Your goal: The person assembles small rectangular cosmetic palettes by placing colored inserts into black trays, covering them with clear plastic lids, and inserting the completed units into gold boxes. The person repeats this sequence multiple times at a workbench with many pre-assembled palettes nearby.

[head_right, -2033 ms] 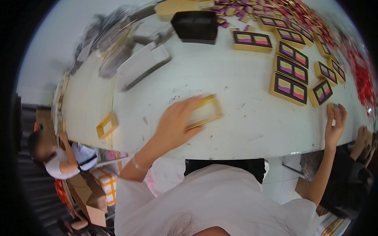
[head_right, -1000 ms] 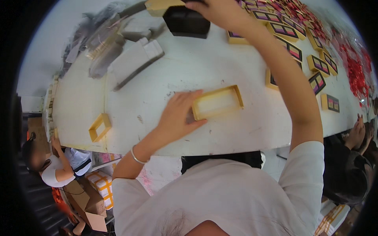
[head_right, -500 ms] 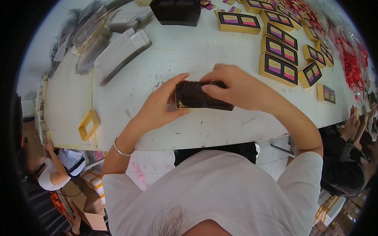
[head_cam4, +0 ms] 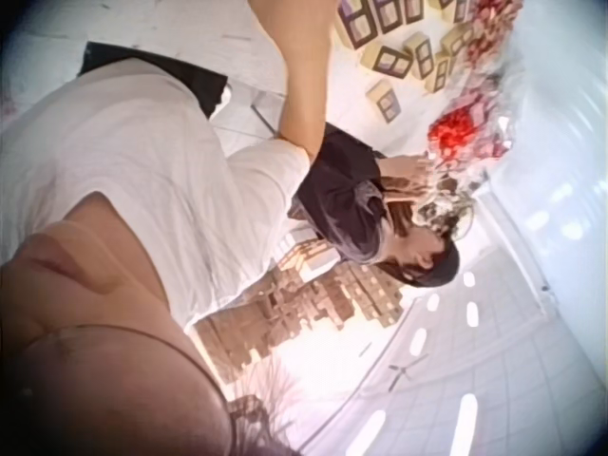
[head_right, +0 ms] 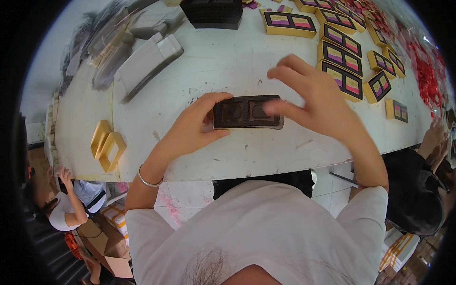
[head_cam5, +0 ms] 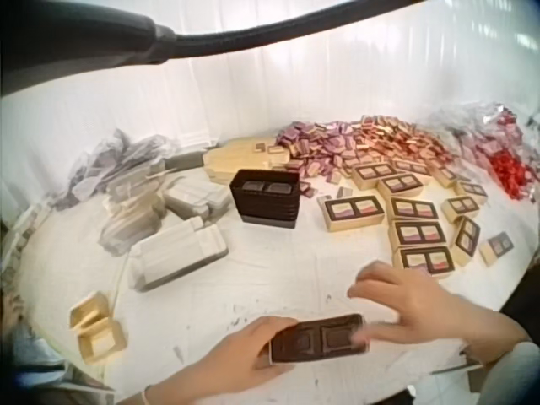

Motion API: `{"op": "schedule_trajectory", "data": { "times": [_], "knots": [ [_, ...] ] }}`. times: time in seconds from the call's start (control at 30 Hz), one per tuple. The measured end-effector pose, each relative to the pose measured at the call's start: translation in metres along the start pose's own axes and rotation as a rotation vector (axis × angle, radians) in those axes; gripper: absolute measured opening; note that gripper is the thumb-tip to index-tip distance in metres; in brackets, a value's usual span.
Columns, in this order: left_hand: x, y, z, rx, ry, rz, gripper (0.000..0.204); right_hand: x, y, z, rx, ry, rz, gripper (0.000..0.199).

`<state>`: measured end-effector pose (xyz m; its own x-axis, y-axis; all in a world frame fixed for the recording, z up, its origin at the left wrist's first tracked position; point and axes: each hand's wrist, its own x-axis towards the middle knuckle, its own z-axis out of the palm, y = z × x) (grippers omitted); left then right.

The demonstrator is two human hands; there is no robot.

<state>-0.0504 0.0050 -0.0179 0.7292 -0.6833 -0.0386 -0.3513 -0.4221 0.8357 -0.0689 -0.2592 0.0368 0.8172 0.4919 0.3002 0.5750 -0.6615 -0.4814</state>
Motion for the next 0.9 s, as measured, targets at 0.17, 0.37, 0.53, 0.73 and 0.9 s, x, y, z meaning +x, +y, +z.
{"op": "schedule_trajectory", "data": {
  "times": [0.17,0.37,0.53,0.73,0.9],
  "knots": [
    [0.007,-0.007,-0.001,-0.028,-0.032,0.064,0.065,-0.029,0.009,0.016,-0.010,-0.179,-0.276,0.024],
    [0.017,-0.002,-0.011,-0.084,-0.176,-0.018,0.068,-0.029,0.016,0.019,-0.227,-0.183,-0.579,0.031],
    [0.023,0.001,-0.019,-0.019,-0.228,-0.025,0.068,-0.018,0.021,0.008,-0.273,-0.306,-0.640,0.019],
    [0.025,-0.004,-0.016,-0.047,-0.192,0.026,0.066,-0.015,0.027,0.022,-0.415,-0.217,-0.872,0.014],
    [0.029,-0.003,-0.019,-0.022,-0.200,0.038,0.065,-0.014,0.027,0.020,-0.180,-0.408,-0.650,0.030]
  ]
}}
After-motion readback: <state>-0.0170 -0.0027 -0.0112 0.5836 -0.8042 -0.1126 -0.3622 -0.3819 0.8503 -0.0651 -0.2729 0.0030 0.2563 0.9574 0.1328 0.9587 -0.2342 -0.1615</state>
